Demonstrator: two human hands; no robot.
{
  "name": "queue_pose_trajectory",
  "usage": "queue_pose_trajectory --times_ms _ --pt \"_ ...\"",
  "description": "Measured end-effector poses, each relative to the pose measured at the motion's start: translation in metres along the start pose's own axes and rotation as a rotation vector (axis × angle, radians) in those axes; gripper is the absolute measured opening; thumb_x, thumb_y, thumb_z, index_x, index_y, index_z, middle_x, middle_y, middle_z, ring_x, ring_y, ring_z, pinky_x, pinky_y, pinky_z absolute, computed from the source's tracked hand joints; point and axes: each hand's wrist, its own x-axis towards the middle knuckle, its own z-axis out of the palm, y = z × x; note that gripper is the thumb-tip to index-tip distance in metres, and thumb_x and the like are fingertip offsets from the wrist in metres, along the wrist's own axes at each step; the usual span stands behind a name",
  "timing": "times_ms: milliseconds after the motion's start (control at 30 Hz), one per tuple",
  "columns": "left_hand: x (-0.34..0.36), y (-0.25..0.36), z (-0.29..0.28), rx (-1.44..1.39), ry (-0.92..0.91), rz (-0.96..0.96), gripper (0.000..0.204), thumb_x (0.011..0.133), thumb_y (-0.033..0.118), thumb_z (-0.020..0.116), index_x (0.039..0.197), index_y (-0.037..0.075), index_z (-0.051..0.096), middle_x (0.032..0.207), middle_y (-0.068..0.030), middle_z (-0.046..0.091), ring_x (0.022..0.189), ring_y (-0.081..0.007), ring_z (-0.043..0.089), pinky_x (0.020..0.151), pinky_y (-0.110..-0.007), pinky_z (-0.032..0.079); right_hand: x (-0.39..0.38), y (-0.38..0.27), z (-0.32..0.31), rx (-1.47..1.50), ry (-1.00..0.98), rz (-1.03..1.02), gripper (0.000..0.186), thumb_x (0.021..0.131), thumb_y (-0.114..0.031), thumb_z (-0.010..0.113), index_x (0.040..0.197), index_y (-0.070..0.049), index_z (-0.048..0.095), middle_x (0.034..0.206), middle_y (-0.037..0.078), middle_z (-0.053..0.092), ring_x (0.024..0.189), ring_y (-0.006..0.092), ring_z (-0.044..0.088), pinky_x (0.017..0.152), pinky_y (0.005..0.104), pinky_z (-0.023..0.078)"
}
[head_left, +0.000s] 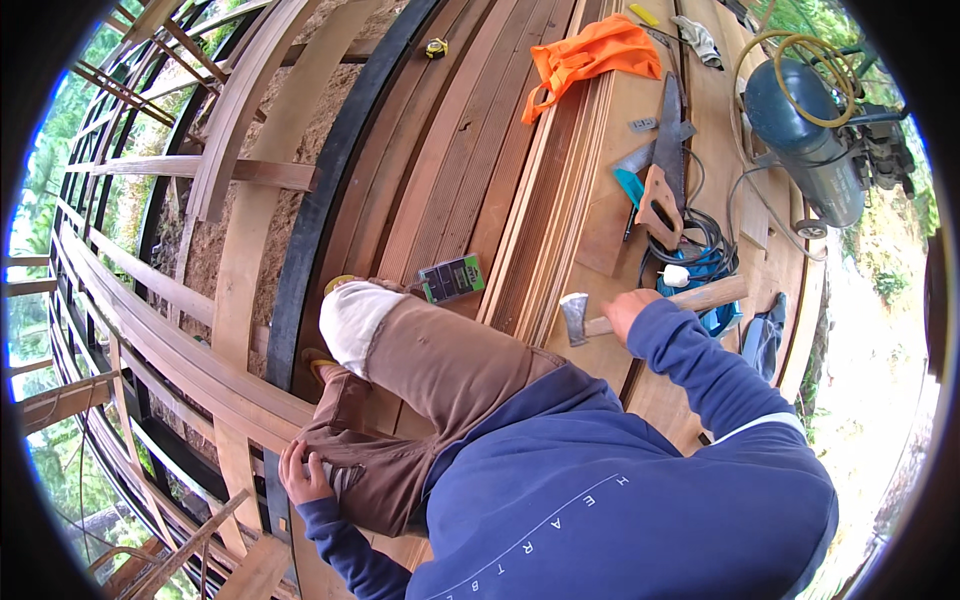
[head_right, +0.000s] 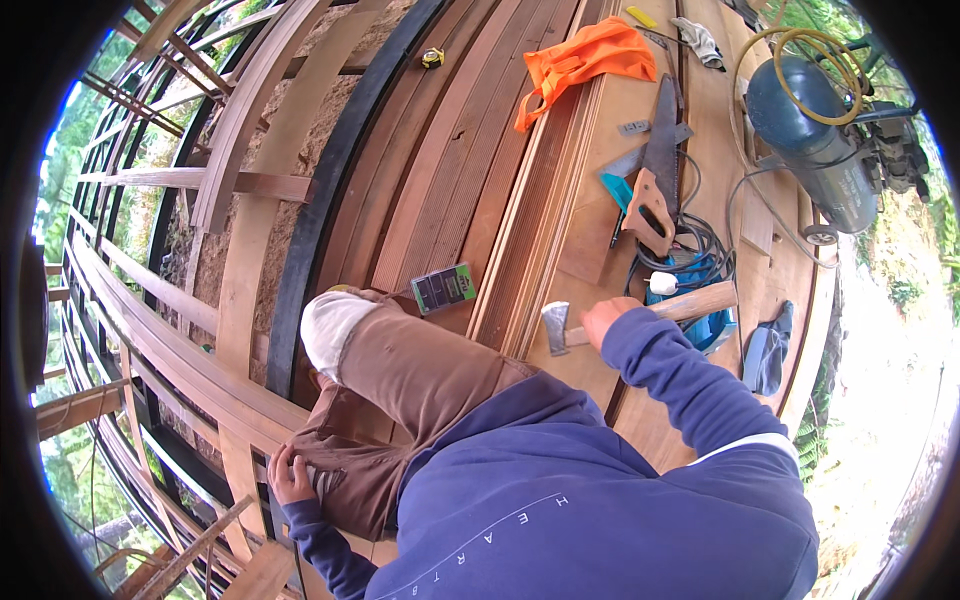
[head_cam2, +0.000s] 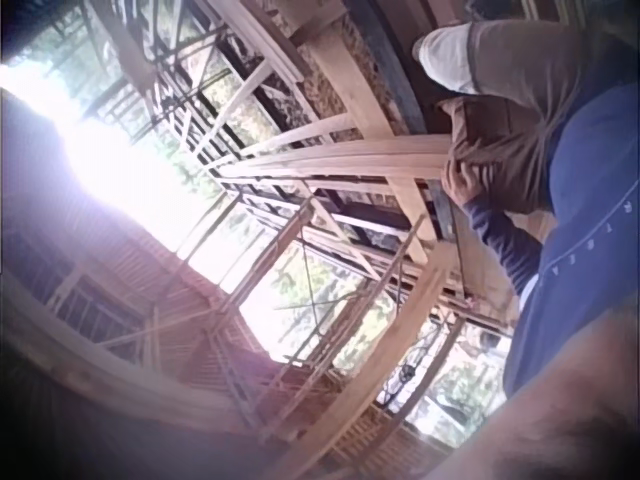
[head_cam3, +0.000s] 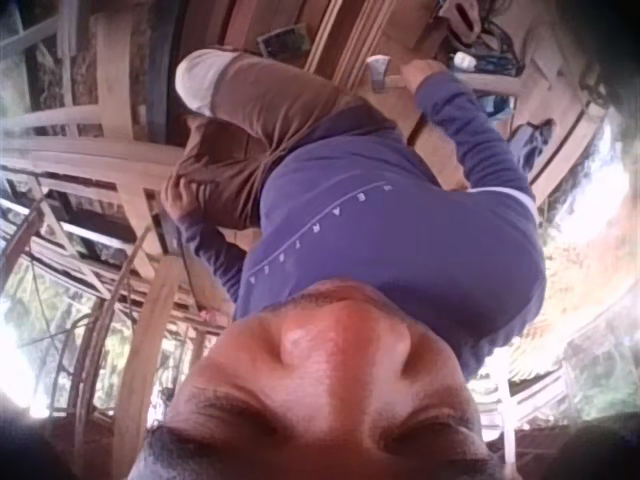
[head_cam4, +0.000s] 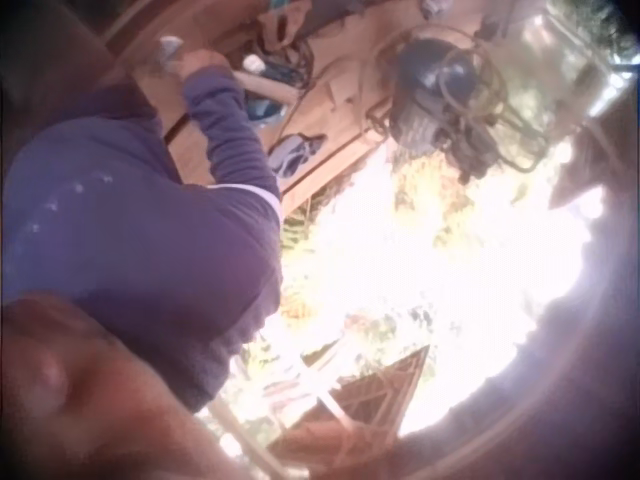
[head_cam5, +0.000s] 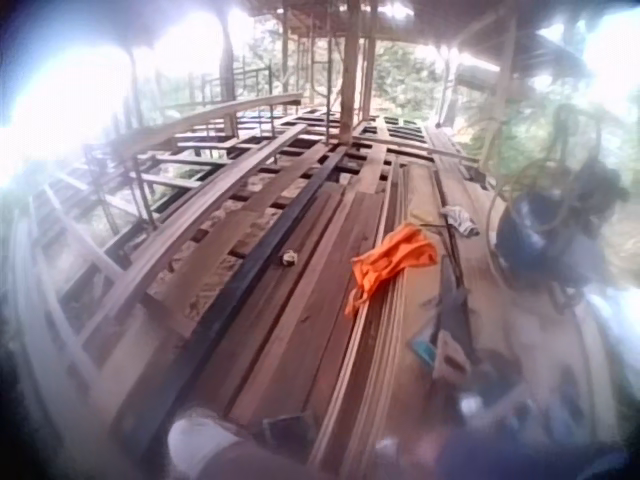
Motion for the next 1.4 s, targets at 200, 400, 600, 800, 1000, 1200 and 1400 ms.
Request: queue_pose_trajectory --times_ms 200,400,600,800,1000,1200,1400 --pt "-0.001 -0.005 0.000 -0.064 0.023 -0.002 0.027 0.085 0.015 0.061 0.108 0.003 0.065 0.118 -0.0140 0.062 0.116 -0.0322 0.051 0.103 -0.041 0.036 0.004 0.026 0.020 -0.020 -0.190 0.030 0.021 0.082 -0.022 0.060 0.096 -0.007 0.065 0.101 0.019 0.067 0.092 0.0355 0.065 0.080 0.0447 0.052" --pt "-0.003 -0.035 0.010 -0.098 0.070 0.110 0.026 0.085 0.019 0.062 0.105 0.003 0.067 0.108 -0.0167 0.064 0.104 -0.0331 0.057 0.095 -0.043 0.042 0.085 0.058 0.008 0.343 0.456 0.495 0.024 0.086 -0.025 0.055 0.097 -0.005 0.064 0.092 0.022 0.067 0.090 0.0371 0.066 0.080 0.0472 0.052" --pt "0.005 -0.010 0.000 -0.128 0.049 0.090 0.033 0.087 0.031 0.060 0.107 0.005 0.067 0.106 -0.0205 0.063 0.099 -0.0379 0.057 0.090 -0.045 0.045 0.114 0.074 0.033 0.318 0.594 0.701 0.021 0.089 -0.016 0.047 0.096 -0.005 0.063 0.087 0.022 0.068 0.087 0.0337 0.068 0.074 0.0441 0.055" --pt "0.001 -0.025 0.008 -0.131 0.089 0.071 0.036 0.088 0.035 0.061 0.109 0.005 0.067 0.106 -0.0194 0.064 0.100 -0.0381 0.057 0.090 -0.046 0.045 0.122 0.084 0.036 0.307 0.618 0.705 0.021 0.089 -0.014 0.048 0.095 -0.007 0.065 0.088 0.019 0.069 0.083 0.0327 0.069 0.072 0.0427 0.055" --pt "-0.003 -0.024 0.004 -0.208 0.125 0.051 0.036 0.088 0.037 0.063 0.109 0.008 0.068 0.107 -0.0193 0.065 0.102 -0.0344 0.059 0.093 -0.045 0.044 0.128 0.074 0.040 0.284 0.660 0.759 0.021 0.087 -0.014 0.052 0.104 -0.006 0.063 0.093 0.018 0.069 0.084 0.0333 0.068 0.071 0.0414 0.056" --pt "-0.007 -0.023 0.011 -0.163 0.105 -0.033 0.026 0.081 0.013 0.062 0.105 0.001 0.065 0.111 -0.0144 0.064 0.111 -0.0326 0.054 0.101 -0.042 0.038 0.090 0.067 0.027 0.552 0.512 0.778 0.033 0.082 -0.019 0.060 0.108 0.000 0.060 0.104 0.025 0.065 0.100 0.0378 0.062 0.088 0.0439 0.050" --pt "-0.004 -0.017 0.007 -0.114 0.089 -0.015 0.025 0.082 0.014 0.063 0.104 0.001 0.065 0.111 -0.0153 0.064 0.111 -0.0334 0.054 0.101 -0.042 0.039 0.109 0.107 0.006 0.464 0.702 0.669 0.032 0.086 -0.020 0.058 0.109 0.001 0.060 0.105 0.025 0.063 0.096 0.0412 0.061 0.089 0.0457 0.048"
